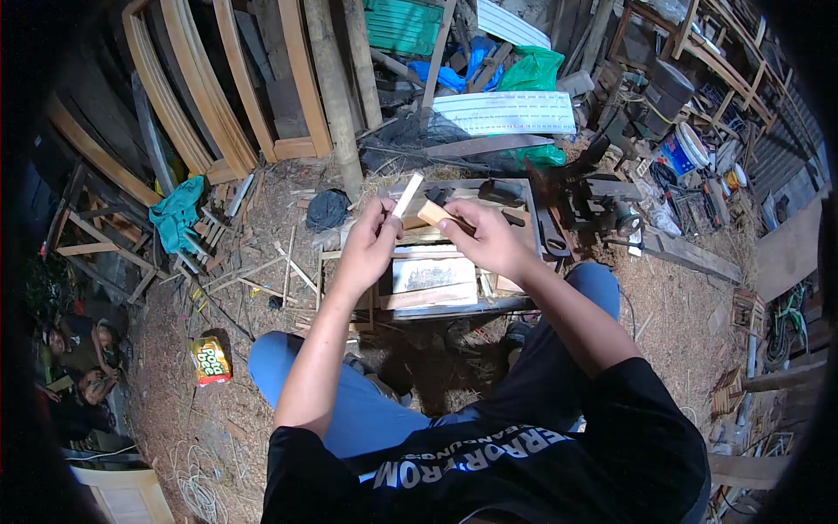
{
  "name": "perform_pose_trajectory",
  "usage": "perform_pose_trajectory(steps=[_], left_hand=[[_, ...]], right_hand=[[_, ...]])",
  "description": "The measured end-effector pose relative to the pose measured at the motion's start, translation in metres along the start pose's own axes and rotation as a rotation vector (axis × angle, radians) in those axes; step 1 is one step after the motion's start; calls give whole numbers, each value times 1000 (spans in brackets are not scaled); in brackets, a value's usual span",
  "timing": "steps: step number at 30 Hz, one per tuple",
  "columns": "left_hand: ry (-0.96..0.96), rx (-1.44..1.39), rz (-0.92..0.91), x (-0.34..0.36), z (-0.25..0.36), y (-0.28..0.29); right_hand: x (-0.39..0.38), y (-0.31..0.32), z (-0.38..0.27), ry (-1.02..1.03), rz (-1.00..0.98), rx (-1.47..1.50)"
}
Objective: The person smooths wooden pieces using a hand file, aligns and fits the wooden sticks together by hand, and then drills into them using an electric drill.
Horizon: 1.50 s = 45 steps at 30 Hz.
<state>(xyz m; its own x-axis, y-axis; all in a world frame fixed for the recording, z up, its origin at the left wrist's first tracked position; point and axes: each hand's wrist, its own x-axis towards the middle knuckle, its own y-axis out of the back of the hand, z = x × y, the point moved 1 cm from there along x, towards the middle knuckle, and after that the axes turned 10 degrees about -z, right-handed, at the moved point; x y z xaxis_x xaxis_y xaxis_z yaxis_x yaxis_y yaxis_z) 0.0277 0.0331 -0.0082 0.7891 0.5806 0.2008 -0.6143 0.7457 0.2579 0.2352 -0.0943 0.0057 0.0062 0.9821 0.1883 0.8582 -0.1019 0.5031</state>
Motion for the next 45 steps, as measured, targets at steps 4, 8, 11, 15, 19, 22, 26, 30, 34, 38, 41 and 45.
perform_pose_trajectory(steps=[4,8,11,15,19,22,26,30,34,38,41,45], left_hand=[[71,-68,-45,-1,7,-15],[60,-150,-24,-4,8,-19],[152,-194,-27,-4,2,-18],[114,-219,7,-3,-11,-18],[120,-280,20,-3,-11,-21],[141,-247,11,-4,-8,-22],[114,-261,14,-4,-4,-21],[116,-249,21,-4,-1,-22],[146,-244,2,-6,-2,-21],[118,-222,21,-5,-3,-21],[132,-254,25,-5,-4,-21],[126,-262,17,-5,-4,-23]], right_hand=[[-6,-1,3,45,17,-19],[-6,-2,6,-33,-24,-87],[-3,-2,1,62,-8,-184],[-5,-3,-10,38,11,-149],[-7,-3,-12,-8,9,-162],[-7,-2,-13,42,29,-180],[-7,-1,-11,46,31,-160],[-7,1,-15,43,27,-147],[-6,0,-10,148,84,-155],[-8,2,-14,80,49,-116],[-8,1,-14,63,55,-126],[-8,3,-8,60,24,-96]])
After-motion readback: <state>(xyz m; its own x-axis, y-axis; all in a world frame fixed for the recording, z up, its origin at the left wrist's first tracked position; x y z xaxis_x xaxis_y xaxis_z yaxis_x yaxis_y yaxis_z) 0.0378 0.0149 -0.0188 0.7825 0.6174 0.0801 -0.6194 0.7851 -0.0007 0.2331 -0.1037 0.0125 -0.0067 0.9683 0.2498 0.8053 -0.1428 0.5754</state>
